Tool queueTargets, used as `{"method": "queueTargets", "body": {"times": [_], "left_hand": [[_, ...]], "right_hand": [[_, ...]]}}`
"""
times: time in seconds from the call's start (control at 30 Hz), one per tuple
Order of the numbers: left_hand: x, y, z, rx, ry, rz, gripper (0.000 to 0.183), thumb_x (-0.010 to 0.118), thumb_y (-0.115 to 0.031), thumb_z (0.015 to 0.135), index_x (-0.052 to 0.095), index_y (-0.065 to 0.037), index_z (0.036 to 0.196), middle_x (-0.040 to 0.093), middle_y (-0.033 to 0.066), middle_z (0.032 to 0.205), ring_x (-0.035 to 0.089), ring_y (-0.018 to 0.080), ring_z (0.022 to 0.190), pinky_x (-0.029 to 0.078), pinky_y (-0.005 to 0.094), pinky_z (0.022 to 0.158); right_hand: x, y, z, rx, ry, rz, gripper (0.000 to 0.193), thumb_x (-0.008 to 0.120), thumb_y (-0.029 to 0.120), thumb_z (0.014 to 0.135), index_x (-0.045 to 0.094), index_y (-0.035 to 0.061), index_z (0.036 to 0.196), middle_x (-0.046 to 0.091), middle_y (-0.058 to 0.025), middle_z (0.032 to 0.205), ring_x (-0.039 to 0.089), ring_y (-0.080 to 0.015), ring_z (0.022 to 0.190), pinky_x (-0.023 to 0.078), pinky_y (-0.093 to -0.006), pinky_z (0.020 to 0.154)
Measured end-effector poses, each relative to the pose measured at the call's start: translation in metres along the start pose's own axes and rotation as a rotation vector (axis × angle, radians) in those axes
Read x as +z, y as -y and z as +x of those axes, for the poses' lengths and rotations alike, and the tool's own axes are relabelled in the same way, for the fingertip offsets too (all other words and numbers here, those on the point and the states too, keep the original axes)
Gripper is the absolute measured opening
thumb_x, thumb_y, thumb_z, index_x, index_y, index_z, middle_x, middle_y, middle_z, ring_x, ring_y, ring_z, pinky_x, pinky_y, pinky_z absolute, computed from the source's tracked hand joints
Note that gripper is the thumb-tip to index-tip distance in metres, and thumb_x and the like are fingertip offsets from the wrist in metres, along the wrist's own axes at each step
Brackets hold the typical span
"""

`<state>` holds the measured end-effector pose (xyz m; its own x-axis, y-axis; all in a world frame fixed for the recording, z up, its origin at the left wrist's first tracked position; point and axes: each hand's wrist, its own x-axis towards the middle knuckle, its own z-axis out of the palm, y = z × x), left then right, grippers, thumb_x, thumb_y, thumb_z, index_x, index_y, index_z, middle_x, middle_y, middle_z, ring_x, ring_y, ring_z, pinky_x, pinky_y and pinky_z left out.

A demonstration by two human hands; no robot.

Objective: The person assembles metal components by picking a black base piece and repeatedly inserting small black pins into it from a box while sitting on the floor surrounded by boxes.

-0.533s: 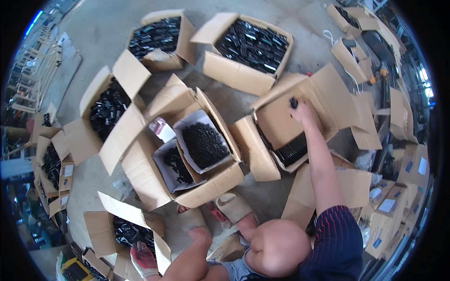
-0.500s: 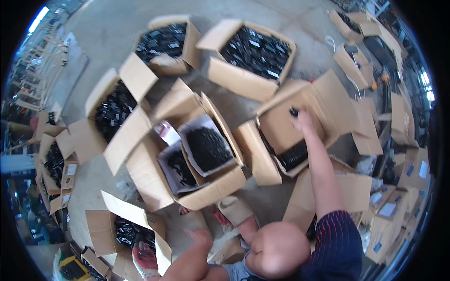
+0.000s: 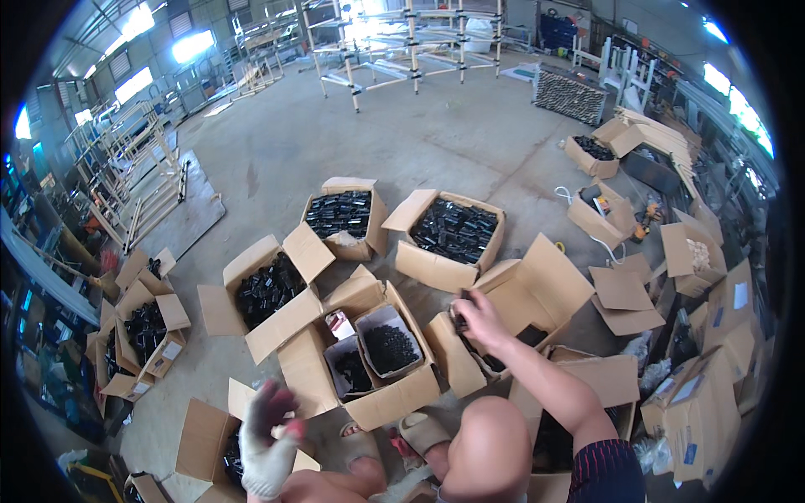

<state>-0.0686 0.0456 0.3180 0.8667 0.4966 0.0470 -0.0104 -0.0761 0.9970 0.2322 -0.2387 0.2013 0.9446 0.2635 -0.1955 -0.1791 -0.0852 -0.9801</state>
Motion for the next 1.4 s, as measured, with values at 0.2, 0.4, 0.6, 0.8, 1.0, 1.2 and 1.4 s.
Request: {"method": "queueTargets", "body": {"times": [0.2, 0.4, 0.6, 0.8, 1.0, 1.2, 1.4], "left_hand": [[0.062, -0.075, 0.022, 0.734, 0.24, 0.605, 0.087, 0.09, -0.02, 0.071, 0.053, -0.004, 0.148, 0.055, 0.0213, 0.148, 0.057, 0.0377, 0.134, 0.047, 0.0453, 0.11], [0.067, -0.087, 0.022, 0.956, 0.211, 0.541, 0.059, 0.086, -0.037, 0.082, 0.069, -0.003, 0.127, 0.066, 0.0188, 0.131, 0.062, 0.0374, 0.124, 0.049, 0.0459, 0.106], [0.047, -0.046, 0.01, 0.814, 0.166, 0.604, 0.06, 0.087, -0.037, 0.08, 0.067, -0.003, 0.125, 0.066, 0.0191, 0.131, 0.061, 0.0395, 0.124, 0.047, 0.0488, 0.107], [0.036, -0.034, 0.011, 0.966, 0.09, 0.726, 0.052, 0.078, -0.044, 0.088, 0.061, -0.001, 0.111, 0.067, 0.0204, 0.124, 0.061, 0.0413, 0.123, 0.041, 0.0614, 0.111], [0.046, -0.013, 0.03, 0.232, -0.023, -0.176, 0.054, 0.062, -0.039, 0.105, 0.047, -0.006, 0.144, 0.064, 0.013, 0.123, 0.067, 0.0225, 0.106, 0.055, 0.0358, 0.089], [0.046, 0.024, 0.064, -0.316, -0.055, -0.498, 0.063, 0.062, -0.044, 0.104, 0.039, -0.022, 0.157, 0.063, 0.005, 0.124, 0.067, 0.0155, 0.091, 0.059, 0.0299, 0.071], [0.051, 0.036, 0.075, -0.364, -0.049, -0.51, 0.04, 0.061, -0.04, 0.105, 0.056, -0.019, 0.139, 0.066, -0.0037, 0.106, 0.059, 0.0028, 0.078, 0.047, 0.0177, 0.057]], "right_hand": [[0.137, 0.133, -0.126, -0.02, 0.547, 0.447, 0.021, 0.048, 0.027, 0.106, 0.06, 0.0119, 0.112, 0.056, -0.0004, 0.094, 0.056, -0.0083, 0.078, 0.048, -0.0275, 0.062], [0.132, 0.149, -0.159, 0.154, 0.552, 0.761, 0.022, 0.052, 0.035, 0.104, 0.065, 0.0176, 0.101, 0.059, 0.0065, 0.087, 0.054, -0.0057, 0.076, 0.045, -0.0259, 0.066], [0.172, 0.086, -0.145, 0.062, 0.57, 0.555, 0.029, 0.048, 0.038, 0.106, 0.061, 0.0121, 0.106, 0.055, 0.003, 0.094, 0.05, -0.0075, 0.088, 0.043, -0.0289, 0.081], [0.178, 0.08, -0.124, 0.063, 0.691, 0.292, 0.025, 0.054, 0.028, 0.105, 0.057, 0.0102, 0.122, 0.058, -0.0005, 0.094, 0.059, -0.0088, 0.083, 0.048, -0.0282, 0.073], [0.156, 0.065, -0.055, -0.165, 0.307, 0.261, 0.031, 0.074, 0.025, 0.094, 0.06, 0.0062, 0.114, 0.071, -0.0088, 0.091, 0.07, -0.0137, 0.08, 0.055, -0.0287, 0.069], [0.172, 0.082, -0.085, -0.347, 0.338, 0.277, 0.019, 0.072, 0.006, 0.097, 0.054, 0.0001, 0.101, 0.07, -0.0109, 0.104, 0.07, -0.0128, 0.092, 0.058, -0.0266, 0.082], [0.185, 0.081, -0.085, -0.49, 0.285, 0.083, 0.022, 0.068, 0.008, 0.099, 0.048, 0.0006, 0.105, 0.062, -0.0079, 0.094, 0.069, -0.0155, 0.084, 0.055, -0.0297, 0.071]]}}
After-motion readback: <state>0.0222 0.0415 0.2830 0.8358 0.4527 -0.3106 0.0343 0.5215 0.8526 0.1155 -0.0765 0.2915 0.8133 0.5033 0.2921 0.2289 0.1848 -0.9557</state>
